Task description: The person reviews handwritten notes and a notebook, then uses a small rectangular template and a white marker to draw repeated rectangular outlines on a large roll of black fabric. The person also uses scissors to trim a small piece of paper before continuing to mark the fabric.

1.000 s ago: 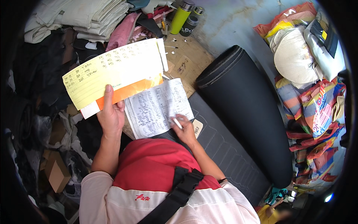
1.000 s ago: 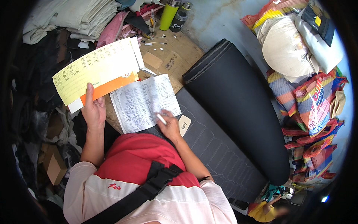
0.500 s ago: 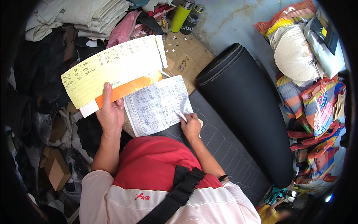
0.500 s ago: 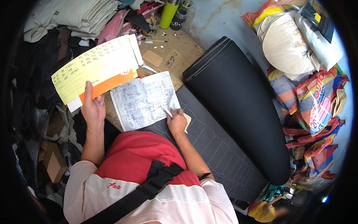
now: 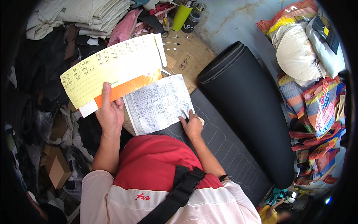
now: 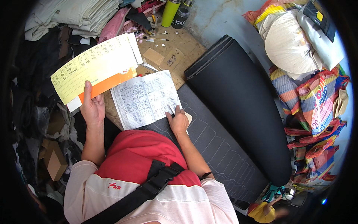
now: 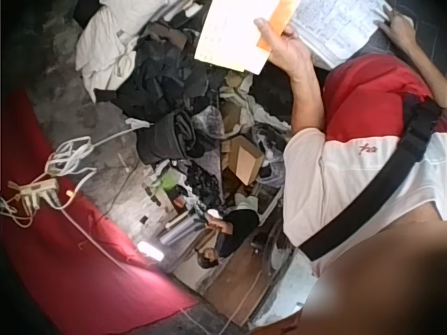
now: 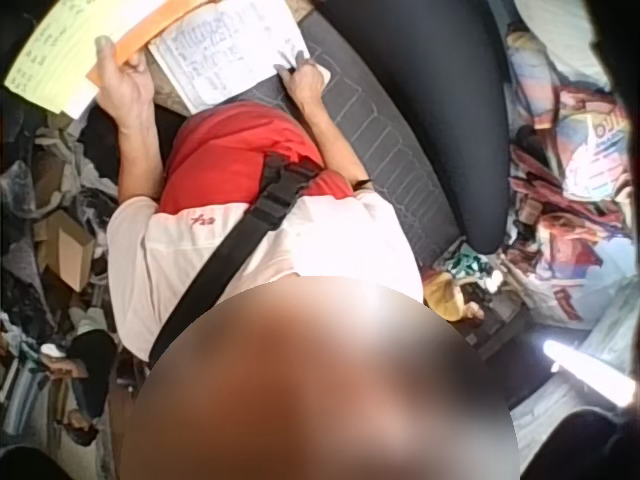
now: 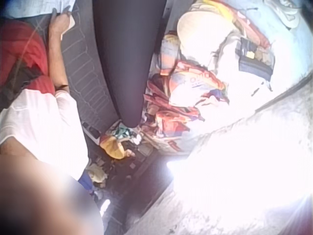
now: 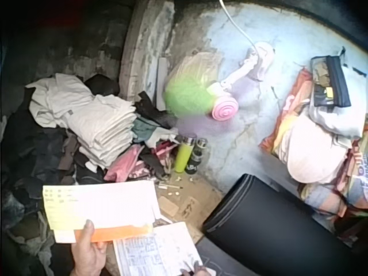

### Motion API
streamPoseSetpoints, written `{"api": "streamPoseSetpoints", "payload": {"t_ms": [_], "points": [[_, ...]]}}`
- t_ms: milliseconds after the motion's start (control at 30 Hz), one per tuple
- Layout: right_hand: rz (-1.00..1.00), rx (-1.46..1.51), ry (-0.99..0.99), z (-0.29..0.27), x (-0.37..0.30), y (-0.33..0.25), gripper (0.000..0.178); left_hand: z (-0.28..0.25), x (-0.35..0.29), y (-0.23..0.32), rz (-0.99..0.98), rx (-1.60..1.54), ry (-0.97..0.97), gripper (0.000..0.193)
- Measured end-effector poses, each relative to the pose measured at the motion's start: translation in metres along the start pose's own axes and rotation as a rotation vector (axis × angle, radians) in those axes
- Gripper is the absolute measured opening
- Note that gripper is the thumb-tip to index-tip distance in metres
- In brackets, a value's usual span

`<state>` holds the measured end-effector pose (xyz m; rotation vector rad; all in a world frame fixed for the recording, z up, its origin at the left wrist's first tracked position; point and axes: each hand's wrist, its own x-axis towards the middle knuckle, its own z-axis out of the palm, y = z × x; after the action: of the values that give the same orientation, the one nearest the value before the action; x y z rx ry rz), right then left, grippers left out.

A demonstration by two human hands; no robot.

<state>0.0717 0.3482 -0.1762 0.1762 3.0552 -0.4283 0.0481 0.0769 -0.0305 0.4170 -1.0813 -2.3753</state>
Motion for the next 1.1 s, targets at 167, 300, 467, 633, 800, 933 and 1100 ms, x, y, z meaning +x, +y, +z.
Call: {"api": "streamPoseSetpoints", "payload": {"t_ms": [167,300,467,633,800,933,1100], "points": [[-0.267,0.744,-0.349,-0.014,-0.013,-0.013,0.016,-0.001,0.0,-0.001,0.001,-0.005,-0.016,0.017],[-0.131,1.094,-0.622,-0.029,-0.016,-0.023,0.019,-0.003,0.002,-0.001,0.005,-0.019,-0.007,0.017],[0.043,0.011,0.06,-0.013,-0.004,-0.011,0.057,-0.003,0.001,-0.002,-0.003,0.001,0.007,0.018],[0.031,0.137,-0.112,-0.003,0.005,-0.004,0.054,-0.002,-0.001,-0.004,-0.003,-0.01,-0.023,0.019],[-0.399,0.798,-0.462,-0.024,-0.003,-0.02,0.035,-0.003,0.001,-0.004,0.007,-0.005,-0.034,0.021],[-0.195,0.962,-0.468,-0.032,-0.008,-0.023,0.044,-0.005,0.003,-0.004,0.001,-0.005,-0.019,0.023],[0.039,0.009,-0.055,-0.01,0.003,-0.011,0.069,-0.004,0.001,-0.008,-0.021,-0.006,-0.007,0.024]]}}
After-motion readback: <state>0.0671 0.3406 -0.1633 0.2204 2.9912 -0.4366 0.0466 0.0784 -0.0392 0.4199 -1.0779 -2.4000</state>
